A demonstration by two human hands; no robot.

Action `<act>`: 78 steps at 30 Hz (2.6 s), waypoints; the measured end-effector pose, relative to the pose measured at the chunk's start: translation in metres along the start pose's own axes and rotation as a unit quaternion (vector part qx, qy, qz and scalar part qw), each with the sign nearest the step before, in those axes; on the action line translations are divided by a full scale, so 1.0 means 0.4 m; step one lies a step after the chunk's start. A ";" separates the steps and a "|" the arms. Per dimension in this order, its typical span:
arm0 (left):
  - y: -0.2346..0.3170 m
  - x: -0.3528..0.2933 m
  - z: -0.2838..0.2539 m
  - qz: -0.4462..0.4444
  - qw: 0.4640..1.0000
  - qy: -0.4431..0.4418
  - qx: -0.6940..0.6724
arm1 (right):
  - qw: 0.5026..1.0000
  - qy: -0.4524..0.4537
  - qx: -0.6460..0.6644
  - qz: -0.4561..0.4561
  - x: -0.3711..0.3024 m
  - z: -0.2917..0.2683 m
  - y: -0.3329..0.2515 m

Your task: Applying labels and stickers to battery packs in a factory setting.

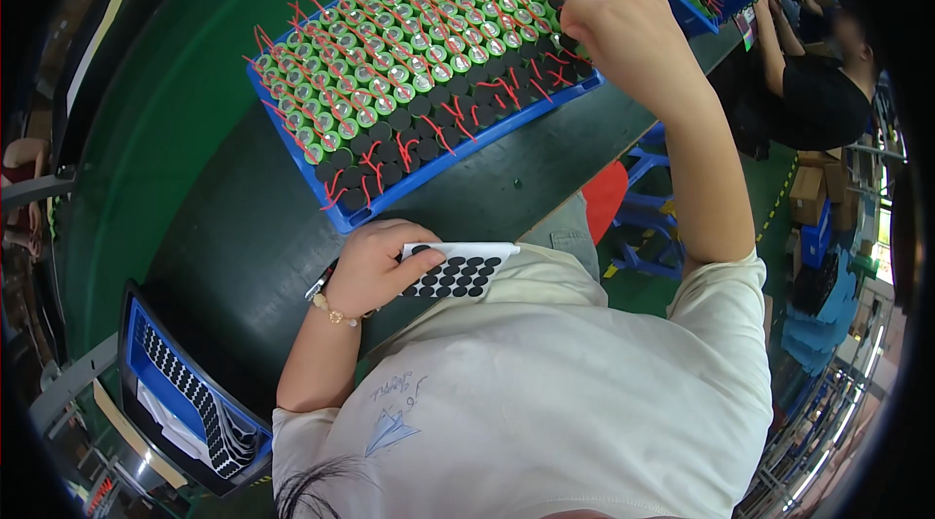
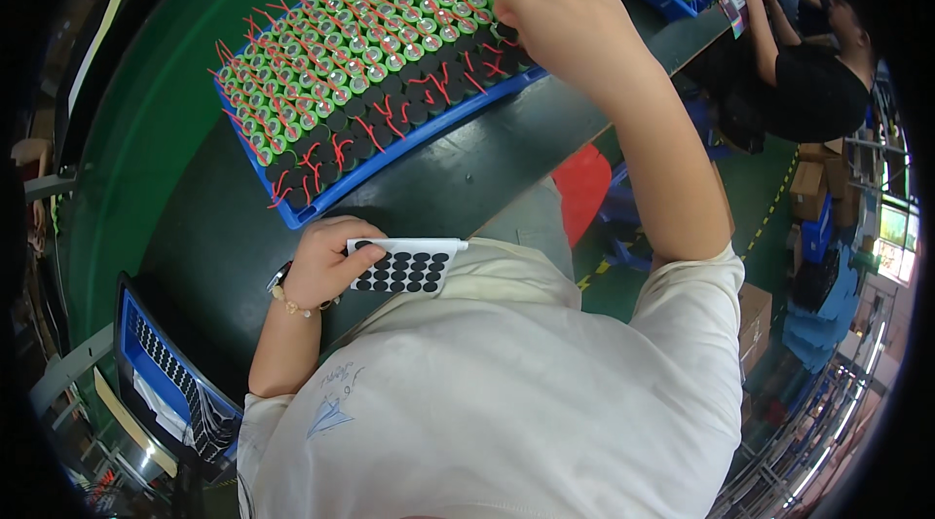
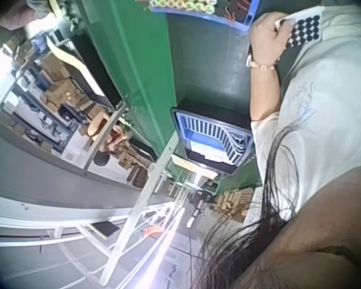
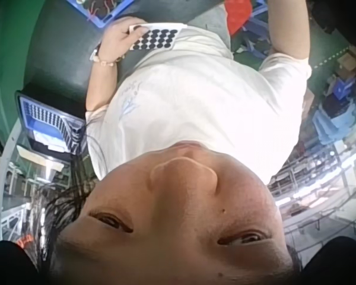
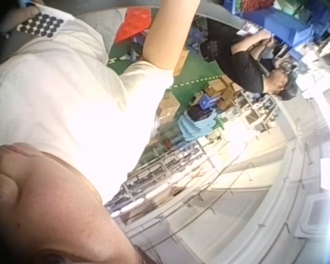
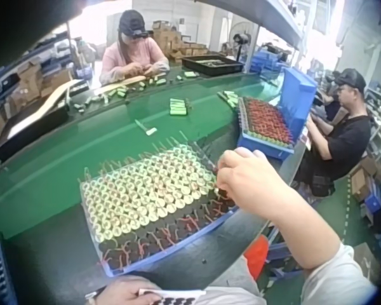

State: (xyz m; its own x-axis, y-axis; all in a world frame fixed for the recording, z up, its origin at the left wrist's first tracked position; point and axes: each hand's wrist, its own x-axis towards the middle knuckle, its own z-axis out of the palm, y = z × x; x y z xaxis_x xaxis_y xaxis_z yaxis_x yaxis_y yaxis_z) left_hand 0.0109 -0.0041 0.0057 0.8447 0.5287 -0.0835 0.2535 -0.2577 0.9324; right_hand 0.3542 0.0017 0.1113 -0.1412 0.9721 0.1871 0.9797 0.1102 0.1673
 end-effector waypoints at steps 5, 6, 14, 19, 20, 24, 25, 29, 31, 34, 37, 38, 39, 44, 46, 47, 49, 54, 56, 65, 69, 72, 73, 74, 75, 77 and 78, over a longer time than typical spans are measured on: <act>0.003 0.003 -0.001 0.001 1.000 -0.006 0.013 | 0.999 0.050 0.016 -0.010 -0.002 0.018 0.006; 0.003 0.002 -0.002 0.001 1.000 -0.005 0.013 | 0.998 0.060 0.017 -0.017 0.002 0.020 0.006; 0.014 0.006 -0.007 -0.003 1.000 -0.020 0.005 | 1.000 -0.007 -0.005 0.002 0.013 0.000 -0.002; 0.008 0.004 -0.004 -0.003 1.000 -0.019 0.011 | 1.000 -0.011 0.005 0.018 0.017 -0.005 -0.009; 0.008 0.004 -0.004 -0.004 1.000 -0.021 0.012 | 1.000 -0.015 -0.003 0.017 0.019 -0.008 -0.011; 0.009 0.005 -0.004 -0.005 1.000 -0.022 0.008 | 0.999 -0.039 -0.036 0.015 0.028 -0.014 -0.019; 0.011 0.006 -0.005 -0.006 1.000 -0.022 0.006 | 0.999 -0.039 -0.036 0.015 0.029 -0.012 -0.020; 0.013 0.005 -0.006 -0.010 1.000 -0.022 0.007 | 0.998 -0.025 -0.052 0.008 0.032 -0.007 -0.022; 0.010 0.005 -0.005 -0.010 1.000 -0.022 0.006 | 0.998 -0.026 -0.059 0.006 0.033 -0.007 -0.023; 0.009 0.004 -0.006 -0.011 1.000 -0.023 0.009 | 0.997 -0.018 -0.068 0.014 0.035 -0.002 -0.032; 0.009 0.003 -0.007 -0.011 1.000 -0.023 0.011 | 0.994 -0.031 -0.105 0.016 0.037 -0.001 -0.041; 0.009 0.002 -0.007 -0.011 1.000 -0.022 0.010 | 0.994 -0.022 -0.103 0.014 0.036 -0.002 -0.042; 0.009 0.002 -0.007 -0.011 1.000 -0.022 0.009 | 0.995 -0.013 -0.100 0.014 0.034 -0.003 -0.042; 0.007 0.004 -0.005 -0.005 0.999 -0.027 0.019 | 0.994 0.032 -0.106 0.022 0.016 0.023 -0.039; 0.001 0.003 -0.002 0.001 1.000 -0.022 0.018 | 0.990 0.058 -0.122 0.035 0.016 0.032 -0.043; 0.000 0.005 -0.001 0.006 1.000 -0.016 0.018 | 0.989 0.088 -0.104 0.064 0.015 0.030 -0.046; 0.003 0.008 0.001 0.009 1.000 -0.013 0.011 | 0.985 0.119 -0.086 0.091 0.010 0.027 -0.043; 0.012 0.014 -0.001 0.016 1.000 -0.012 0.021 | 0.993 0.107 -0.046 0.032 -0.033 0.041 -0.031; 0.013 0.012 0.002 -0.018 1.000 -0.003 -0.006 | 0.993 0.103 -0.031 0.051 -0.049 0.029 -0.054; 0.010 -0.002 0.021 -0.035 0.997 0.059 0.037 | 0.987 0.123 0.075 0.076 -0.114 0.042 -0.070; -0.010 -0.011 0.031 -0.021 0.994 0.087 0.056 | 0.991 0.090 0.077 0.069 -0.118 0.050 -0.072; -0.011 -0.006 0.040 -0.024 0.993 0.097 0.058 | 0.989 0.095 0.091 0.062 -0.127 0.060 -0.056; -0.015 -0.006 0.045 -0.027 0.992 0.106 0.059 | 0.990 0.091 0.093 0.061 -0.127 0.060 -0.056; -0.023 -0.008 0.046 -0.016 0.991 0.112 0.075 | 0.991 0.099 0.069 0.056 -0.124 0.063 -0.059; -0.024 -0.008 0.048 -0.022 0.991 0.109 0.070 | 0.992 0.104 0.047 0.049 -0.122 0.068 -0.065; -0.017 -0.008 0.044 -0.022 0.990 0.117 0.071 | 0.993 0.102 0.044 0.035 -0.118 0.070 -0.060; -0.017 -0.012 0.040 -0.026 0.991 0.118 0.059 | 0.993 0.102 0.057 0.027 -0.110 0.066 -0.055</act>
State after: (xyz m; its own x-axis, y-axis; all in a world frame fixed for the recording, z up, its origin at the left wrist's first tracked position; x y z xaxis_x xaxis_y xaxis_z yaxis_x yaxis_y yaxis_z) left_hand 0.0127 -0.0179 -0.0058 0.6986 0.7148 -0.0320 0.3584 -0.3108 0.8803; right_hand 0.3426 -0.0381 0.0737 -0.1029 0.9161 0.3875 0.9947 0.0932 0.0439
